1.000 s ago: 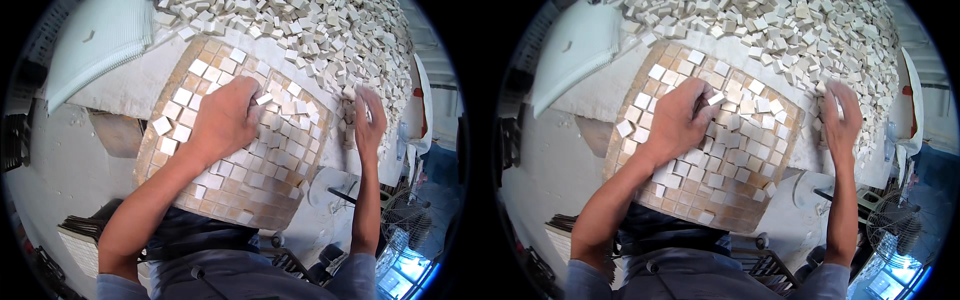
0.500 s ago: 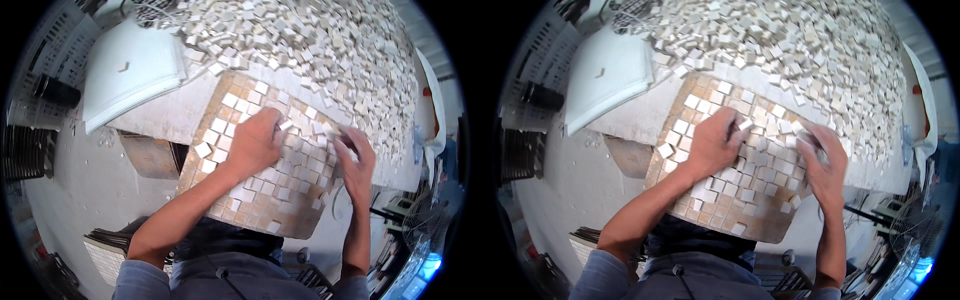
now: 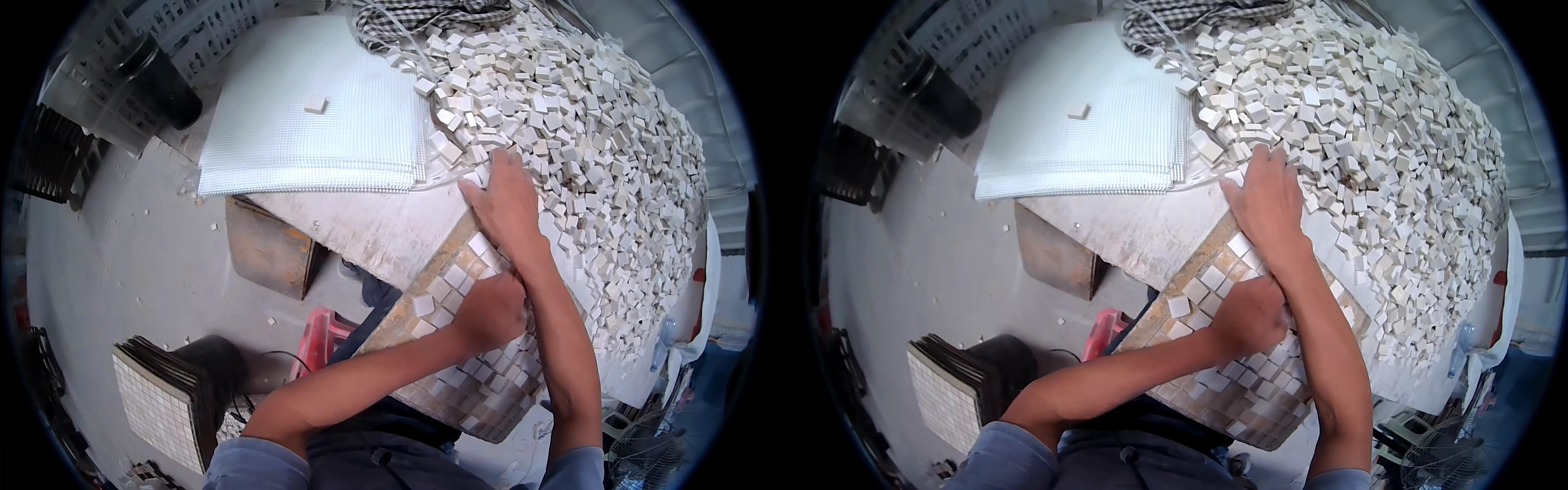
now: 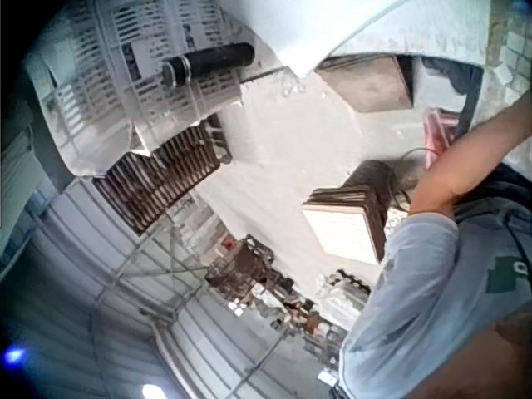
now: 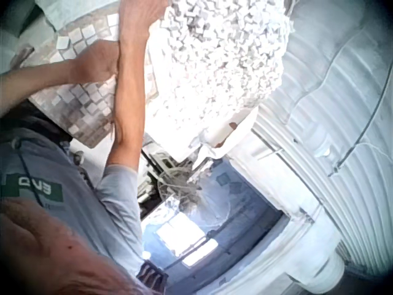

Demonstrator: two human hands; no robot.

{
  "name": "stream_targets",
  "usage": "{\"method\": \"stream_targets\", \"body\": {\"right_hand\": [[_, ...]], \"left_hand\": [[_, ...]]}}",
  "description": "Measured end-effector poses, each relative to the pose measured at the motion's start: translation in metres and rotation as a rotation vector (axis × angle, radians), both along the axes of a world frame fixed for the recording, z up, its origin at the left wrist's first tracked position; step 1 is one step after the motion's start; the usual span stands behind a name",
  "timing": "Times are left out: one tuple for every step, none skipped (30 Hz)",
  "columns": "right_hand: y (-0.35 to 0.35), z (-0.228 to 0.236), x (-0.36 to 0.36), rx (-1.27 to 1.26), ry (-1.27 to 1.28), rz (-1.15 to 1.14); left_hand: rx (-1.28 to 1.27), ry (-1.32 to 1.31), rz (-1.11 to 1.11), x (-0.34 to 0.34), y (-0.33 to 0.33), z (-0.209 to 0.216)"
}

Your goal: The person arranges small white square tiles on a wooden board, picking them up one by one and placing them in a grid pattern. The person occasionally lifts and rotates the board to continue filling gaps.

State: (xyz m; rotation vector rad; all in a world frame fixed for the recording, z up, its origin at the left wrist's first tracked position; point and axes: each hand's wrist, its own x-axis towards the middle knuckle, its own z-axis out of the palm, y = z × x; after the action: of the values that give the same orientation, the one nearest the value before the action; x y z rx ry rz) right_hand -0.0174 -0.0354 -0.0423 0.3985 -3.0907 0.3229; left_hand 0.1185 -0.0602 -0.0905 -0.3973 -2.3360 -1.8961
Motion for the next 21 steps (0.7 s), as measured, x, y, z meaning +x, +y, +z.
{"method": "stream_targets", "body": {"right_hand": [[0.001,-0.002,-0.001,-0.025,0.035,0.033],[0.004,-0.006,-0.002,-0.051,0.068,0.065],[0.007,-0.009,-0.002,-0.076,0.101,0.096],[0.007,-0.009,-0.003,-0.079,0.108,0.097],[0.007,-0.010,-0.003,-0.082,0.115,0.099],[0.008,-0.010,-0.004,-0.085,0.122,0.101],[0.007,-0.010,-0.005,-0.094,0.114,0.103],[0.008,-0.010,-0.006,-0.103,0.108,0.107],[0.009,-0.009,-0.008,-0.112,0.103,0.113],[0.010,-0.008,-0.009,-0.114,0.128,0.119],[0.011,-0.012,-0.010,-0.127,0.151,0.135],[0.014,-0.015,-0.012,-0.141,0.174,0.156],[0.019,-0.023,-0.015,-0.138,0.171,0.157],[0.023,-0.032,-0.017,-0.160,0.186,0.161],[0.030,-0.035,-0.020,-0.138,0.111,0.134],[0.035,-0.032,-0.020,-0.179,0.092,0.105],[0.034,-0.035,-0.016,-0.175,0.118,0.106],[0.051,-0.041,-0.019,-0.099,0.156,0.132],[0.065,-0.050,-0.027,-0.078,0.162,0.136],[0.063,-0.048,-0.027,-0.116,0.098,0.113],[0.054,-0.039,-0.024,-0.082,0.063,0.079]], "left_hand": [[-0.023,-0.001,-0.006,-0.001,0.001,0.000],[-0.047,-0.002,-0.014,-0.001,0.001,-0.001],[-0.070,-0.003,-0.023,-0.001,0.002,-0.001],[-0.035,0.022,-0.013,-0.002,0.002,-0.003],[0.000,0.047,-0.002,-0.003,0.003,-0.004],[0.036,0.072,0.010,-0.004,0.005,-0.006],[0.038,0.072,0.014,-0.004,0.005,-0.006],[0.040,0.072,0.020,-0.006,0.006,-0.007],[0.042,0.073,0.029,-0.007,0.007,-0.007],[0.064,0.083,0.018,-0.008,0.008,-0.008],[0.076,0.091,0.017,-0.007,0.008,-0.011],[0.087,0.100,0.020,-0.007,0.008,-0.014],[0.109,0.232,0.020,-0.007,0.009,-0.021],[0.006,0.094,-0.025,-0.006,0.021,-0.030],[0.117,0.190,-0.050,-0.005,0.022,-0.041],[0.199,0.158,-0.052,-0.004,0.027,-0.039],[0.118,0.089,-0.006,-0.004,0.039,-0.042],[0.125,-0.048,-0.097,-0.008,0.049,-0.039],[0.093,-0.015,-0.062,-0.008,0.048,-0.033],[0.141,0.093,0.085,-0.003,0.066,-0.049],[0.156,0.123,0.139,-0.008,0.083,-0.059]]}}
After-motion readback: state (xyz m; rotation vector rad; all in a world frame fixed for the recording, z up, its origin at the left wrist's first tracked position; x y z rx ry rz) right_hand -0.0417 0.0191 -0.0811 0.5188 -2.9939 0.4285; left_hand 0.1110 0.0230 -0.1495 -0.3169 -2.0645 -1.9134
